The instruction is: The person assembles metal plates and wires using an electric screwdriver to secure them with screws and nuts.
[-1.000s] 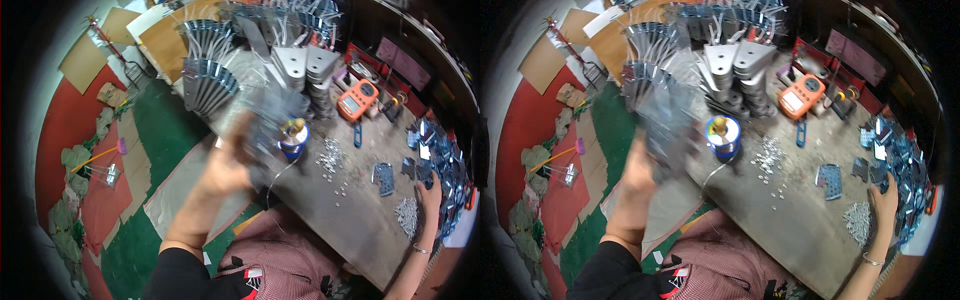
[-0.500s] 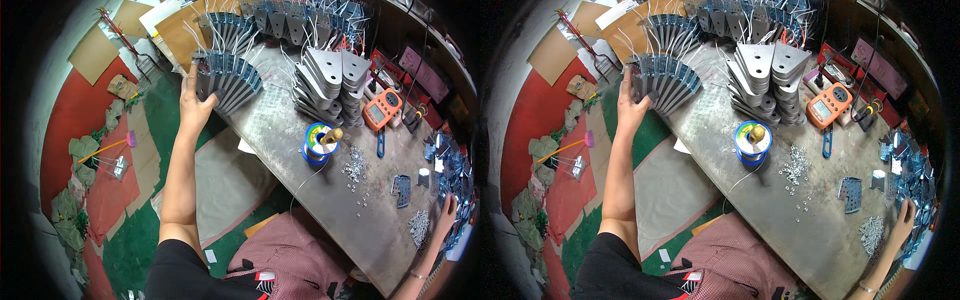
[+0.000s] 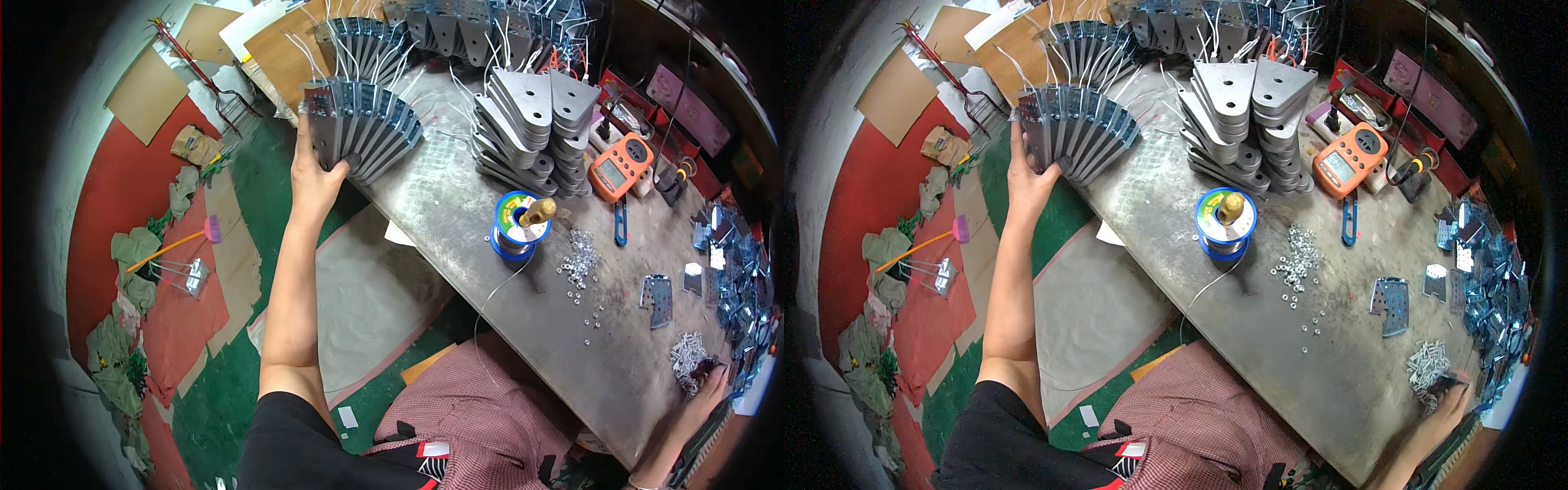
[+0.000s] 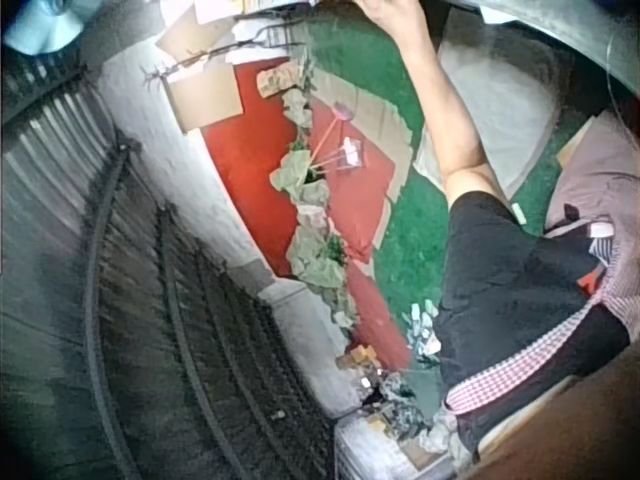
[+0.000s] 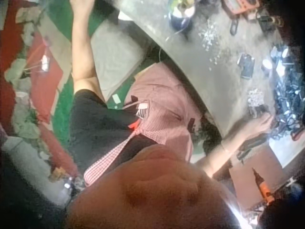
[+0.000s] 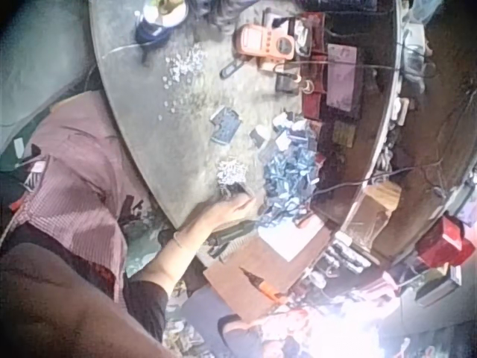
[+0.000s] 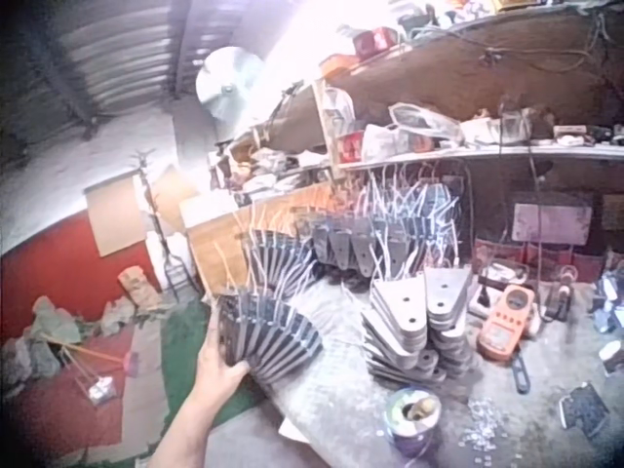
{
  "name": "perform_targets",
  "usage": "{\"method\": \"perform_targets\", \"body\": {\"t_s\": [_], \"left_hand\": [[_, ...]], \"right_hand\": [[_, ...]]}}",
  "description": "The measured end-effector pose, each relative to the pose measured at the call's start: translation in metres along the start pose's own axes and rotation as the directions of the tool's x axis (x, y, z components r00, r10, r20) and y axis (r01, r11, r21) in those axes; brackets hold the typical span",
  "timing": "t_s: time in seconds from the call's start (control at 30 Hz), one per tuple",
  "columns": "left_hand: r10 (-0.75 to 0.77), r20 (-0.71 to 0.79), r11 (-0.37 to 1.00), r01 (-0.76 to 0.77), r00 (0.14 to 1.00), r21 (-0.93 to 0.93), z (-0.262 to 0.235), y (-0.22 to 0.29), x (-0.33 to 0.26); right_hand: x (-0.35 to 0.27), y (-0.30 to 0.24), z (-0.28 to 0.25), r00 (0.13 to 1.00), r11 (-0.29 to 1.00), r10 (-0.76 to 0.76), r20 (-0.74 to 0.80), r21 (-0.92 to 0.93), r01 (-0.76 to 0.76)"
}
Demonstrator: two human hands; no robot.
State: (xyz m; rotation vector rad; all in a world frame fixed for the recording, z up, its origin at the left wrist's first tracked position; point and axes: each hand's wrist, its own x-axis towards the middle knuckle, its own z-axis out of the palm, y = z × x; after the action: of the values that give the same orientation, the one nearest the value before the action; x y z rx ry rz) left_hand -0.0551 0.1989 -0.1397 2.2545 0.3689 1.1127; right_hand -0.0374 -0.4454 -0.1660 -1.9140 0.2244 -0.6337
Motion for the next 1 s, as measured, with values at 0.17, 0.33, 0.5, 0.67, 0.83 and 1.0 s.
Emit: {"method": "perform_targets", "body": {"t_s": [0.17,0.33,0.5,0.67,0.83,1.0], "left_hand": [[-0.1,0.06,0.992,0.104,0.993,-0.068,0.001,-0.003,-0.014],[-0.142,0.068,0.978,0.151,0.987,-0.145,-0.003,0.002,-0.021],[0.18,-0.211,0.984,-0.177,0.961,0.036,-0.027,0.009,-0.005],[0.319,-0.187,0.943,-0.331,0.929,-0.032,0.006,0.122,0.01],[0.438,0.388,0.783,-0.556,0.811,0.279,0.075,0.207,0.042],[0.334,0.576,0.751,-0.58,0.746,0.316,0.104,0.199,0.075]], "right_hand": [[-0.044,-0.016,0.017,0.996,0.984,-0.081,0.039,-0.158,0.086],[-0.065,-0.011,0.015,0.994,0.997,0.021,0.104,-0.07,-0.014],[-0.078,-0.019,0.012,0.98,0.979,0.191,0.056,0.062,-0.195],[-0.088,-0.021,0.027,1.0,0.998,0.002,0.007,0.063,-0.003],[-0.093,-0.014,0.008,0.975,0.993,0.08,0.208,0.066,-0.095],[-0.091,-0.021,0.007,0.977,0.989,-0.146,0.154,0.018,0.145]]}}
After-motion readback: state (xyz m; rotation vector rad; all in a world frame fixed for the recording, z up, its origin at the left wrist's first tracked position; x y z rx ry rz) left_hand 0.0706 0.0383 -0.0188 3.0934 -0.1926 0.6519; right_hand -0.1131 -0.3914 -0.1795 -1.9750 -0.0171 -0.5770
